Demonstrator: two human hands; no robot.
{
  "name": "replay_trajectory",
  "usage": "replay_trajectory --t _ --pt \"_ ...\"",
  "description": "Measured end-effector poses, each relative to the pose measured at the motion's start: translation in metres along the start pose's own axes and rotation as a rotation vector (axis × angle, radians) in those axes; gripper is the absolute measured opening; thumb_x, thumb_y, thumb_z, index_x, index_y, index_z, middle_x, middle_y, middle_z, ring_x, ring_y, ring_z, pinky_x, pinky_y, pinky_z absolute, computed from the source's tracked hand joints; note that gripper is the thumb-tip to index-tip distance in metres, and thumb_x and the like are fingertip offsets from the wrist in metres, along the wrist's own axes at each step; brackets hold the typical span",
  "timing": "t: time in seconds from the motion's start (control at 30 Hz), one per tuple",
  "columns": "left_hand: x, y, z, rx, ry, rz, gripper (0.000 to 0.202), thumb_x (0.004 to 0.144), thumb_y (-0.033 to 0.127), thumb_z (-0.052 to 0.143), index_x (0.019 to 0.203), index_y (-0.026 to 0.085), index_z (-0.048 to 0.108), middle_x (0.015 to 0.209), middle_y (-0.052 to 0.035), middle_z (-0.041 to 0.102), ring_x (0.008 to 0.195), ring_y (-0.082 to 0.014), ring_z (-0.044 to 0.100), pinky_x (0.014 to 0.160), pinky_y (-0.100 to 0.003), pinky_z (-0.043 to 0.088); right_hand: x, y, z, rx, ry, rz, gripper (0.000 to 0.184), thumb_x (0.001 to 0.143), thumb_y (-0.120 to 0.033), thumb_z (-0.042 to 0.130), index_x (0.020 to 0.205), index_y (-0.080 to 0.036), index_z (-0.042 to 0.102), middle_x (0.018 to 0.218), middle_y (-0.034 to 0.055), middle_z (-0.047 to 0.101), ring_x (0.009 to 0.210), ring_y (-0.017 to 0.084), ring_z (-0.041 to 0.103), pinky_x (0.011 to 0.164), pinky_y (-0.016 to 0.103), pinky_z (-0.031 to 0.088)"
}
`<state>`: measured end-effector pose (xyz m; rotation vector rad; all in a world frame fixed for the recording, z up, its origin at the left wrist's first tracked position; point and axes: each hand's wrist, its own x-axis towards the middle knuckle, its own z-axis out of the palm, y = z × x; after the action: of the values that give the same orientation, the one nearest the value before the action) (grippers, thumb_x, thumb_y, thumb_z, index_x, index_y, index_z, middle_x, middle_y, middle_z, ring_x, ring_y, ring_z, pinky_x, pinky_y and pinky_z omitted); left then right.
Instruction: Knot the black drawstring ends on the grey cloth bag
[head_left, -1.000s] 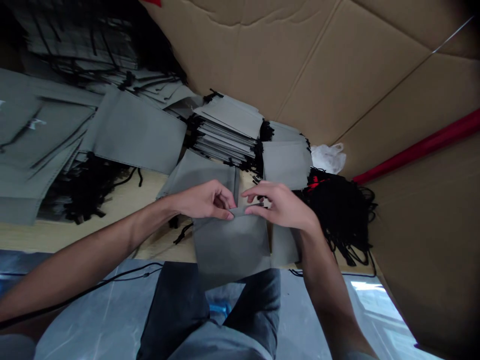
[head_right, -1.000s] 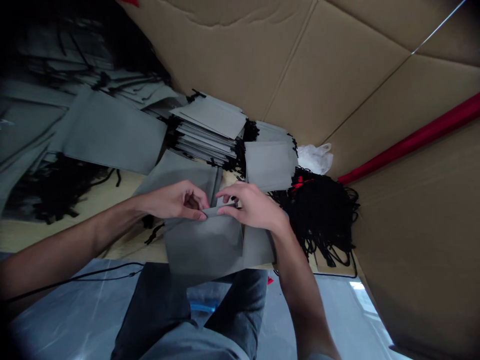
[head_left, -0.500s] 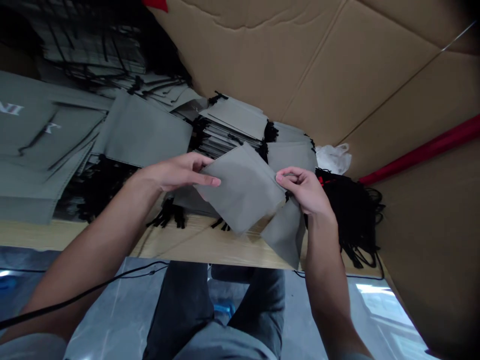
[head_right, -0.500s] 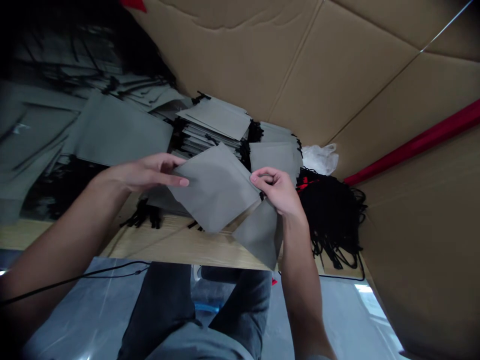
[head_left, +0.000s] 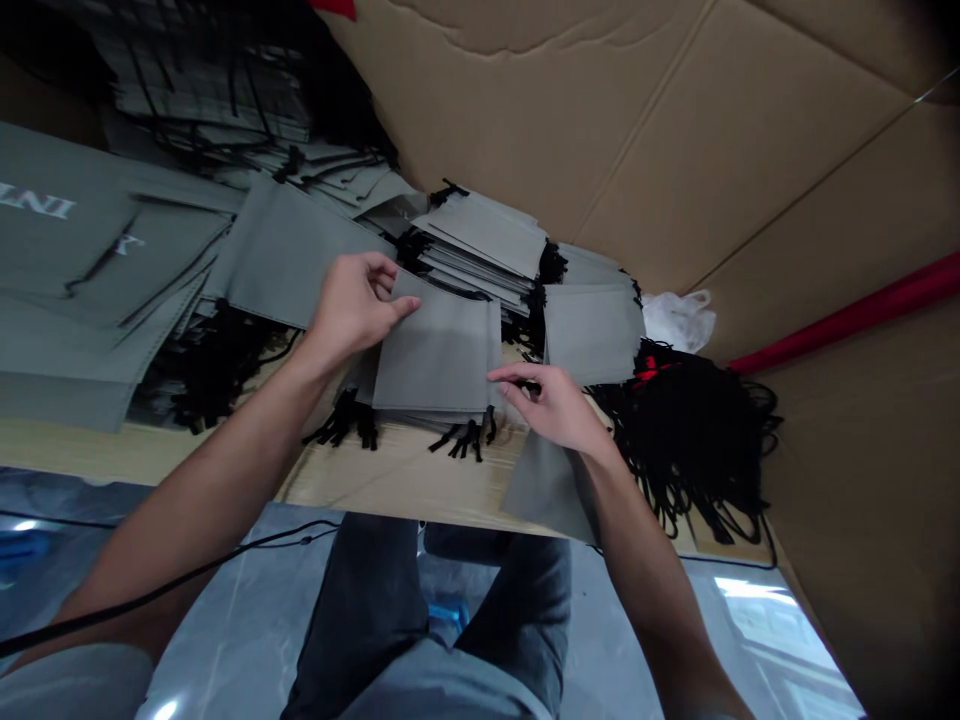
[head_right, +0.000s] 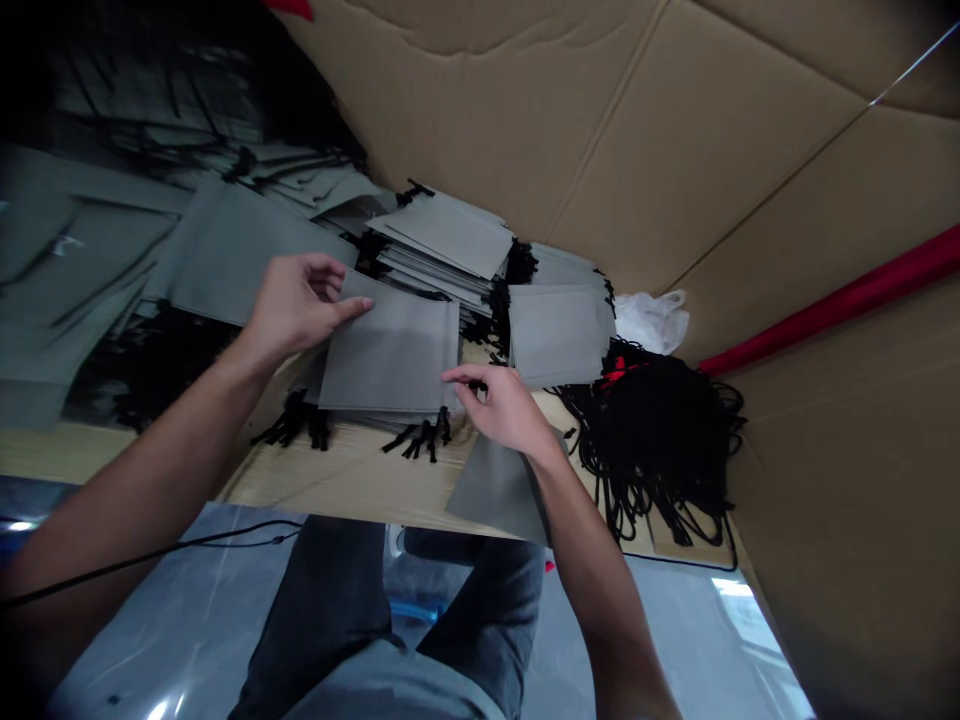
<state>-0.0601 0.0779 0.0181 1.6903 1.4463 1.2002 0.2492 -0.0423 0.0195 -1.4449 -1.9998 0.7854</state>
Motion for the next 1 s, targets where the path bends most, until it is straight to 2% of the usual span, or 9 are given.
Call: replay_trajectory --t 0.2,0.33,0.4,0.5,0.63,0.77,0.9,0.93,1.0 --pt "-0.003 -0.006 0.013 0.205 0.013 0.122 0.05 0.083 0.039 0.088 0.129 0.021 0.077 0.092 -0.0028 0.071 0.081 -0.0217 0.062 0.088 -0.041 0.057 0.004 0.0 0.009 -0.005 -0.055 -0.013 0.028 0.111 -0.036 0.068 0.126 -0.024 0.088 0.123 0.0076 0.089 0.1 0.025 0.078 0.075 0.035 0.054" --pt "-0.003 -0.01 0.02 0.338 -0.003 0.177 0.054 0.085 0.032 0.085 0.136 0.018 0.076 0.102 -0.0088 0.076 0.098 -0.0302 0.071 0.105 -0.048 0.059 0.005 0.0 0.014 -0.013 -0.086 -0.009 0.027 0.109 -0.032 0.069 0.127 -0.023 0.087 0.12 0.0071 0.089 0.095 0.022 0.077 0.073 0.032 0.051" --pt "-0.005 -0.01 0.024 0.399 -0.008 0.203 0.054 0.087 0.027 0.082 0.139 0.015 0.075 0.117 -0.015 0.077 0.112 -0.0361 0.073 0.112 -0.053 0.058 0.006 -0.001 0.016 -0.018 -0.104 -0.012 0.026 0.109 -0.031 0.069 0.126 -0.022 0.087 0.118 0.0072 0.089 0.092 0.021 0.076 0.074 0.032 0.052" --pt "-0.013 -0.005 0.029 0.474 0.008 0.252 0.06 0.091 0.024 0.078 0.149 0.011 0.07 0.142 -0.0244 0.071 0.135 -0.0452 0.067 0.122 -0.06 0.054 0.006 -0.001 0.017 -0.027 -0.129 -0.017 0.026 0.109 -0.029 0.07 0.126 -0.02 0.087 0.11 0.0066 0.088 0.087 0.018 0.074 0.076 0.03 0.052" --pt "-0.025 0.007 0.029 0.532 0.052 0.339 0.057 0.101 0.036 0.075 0.15 0.007 0.07 0.154 -0.0302 0.064 0.152 -0.0523 0.053 0.13 -0.066 0.047 0.005 -0.002 0.014 -0.035 -0.152 -0.022 0.029 0.107 -0.03 0.073 0.131 -0.022 0.086 0.104 0.0047 0.084 0.082 0.016 0.071 0.075 0.028 0.053" --pt "-0.034 0.022 0.022 0.481 0.103 0.5 0.046 0.108 0.049 0.066 0.139 0.015 0.074 0.144 -0.0232 0.072 0.142 -0.0452 0.062 0.125 -0.063 0.052 0.003 -0.001 0.006 -0.057 -0.137 0.002 0.027 0.106 -0.034 0.076 0.128 -0.022 0.086 0.098 0.003 0.082 0.082 0.017 0.071 0.079 0.03 0.055" --pt "-0.048 0.053 0.006 0.121 0.122 0.886 0.035 0.106 0.052 0.075 0.128 0.026 0.073 0.123 -0.009 0.08 0.118 -0.0304 0.074 0.113 -0.053 0.06 0.003 0.005 -0.014 -0.107 -0.103 0.094 0.02 0.11 -0.037 0.076 0.118 -0.021 0.085 0.098 0.0027 0.083 0.09 0.018 0.077 0.089 0.032 0.061" --pt "-0.053 0.062 0.002 0.067 0.132 0.94 0.041 0.104 0.062 0.075 0.13 0.03 0.071 0.121 -0.0057 0.079 0.115 -0.0286 0.074 0.11 -0.051 0.062 0.002 0.009 -0.021 -0.136 -0.082 0.142 0.02 0.111 -0.038 0.076 0.115 -0.02 0.084 0.099 0.0031 0.083 0.091 0.019 0.077 0.091 0.034 0.063" --pt "-0.06 0.081 -0.006 0.046 0.137 0.928 0.067 0.101 0.087 0.062 0.145 0.036 0.064 0.138 -0.0078 0.072 0.126 -0.0322 0.072 0.109 -0.055 0.063 0.001 0.019 -0.037 -0.213 -0.021 0.27 0.023 0.112 -0.039 0.078 0.113 -0.017 0.08 0.104 0.0045 0.082 0.096 0.021 0.079 0.095 0.04 0.066"
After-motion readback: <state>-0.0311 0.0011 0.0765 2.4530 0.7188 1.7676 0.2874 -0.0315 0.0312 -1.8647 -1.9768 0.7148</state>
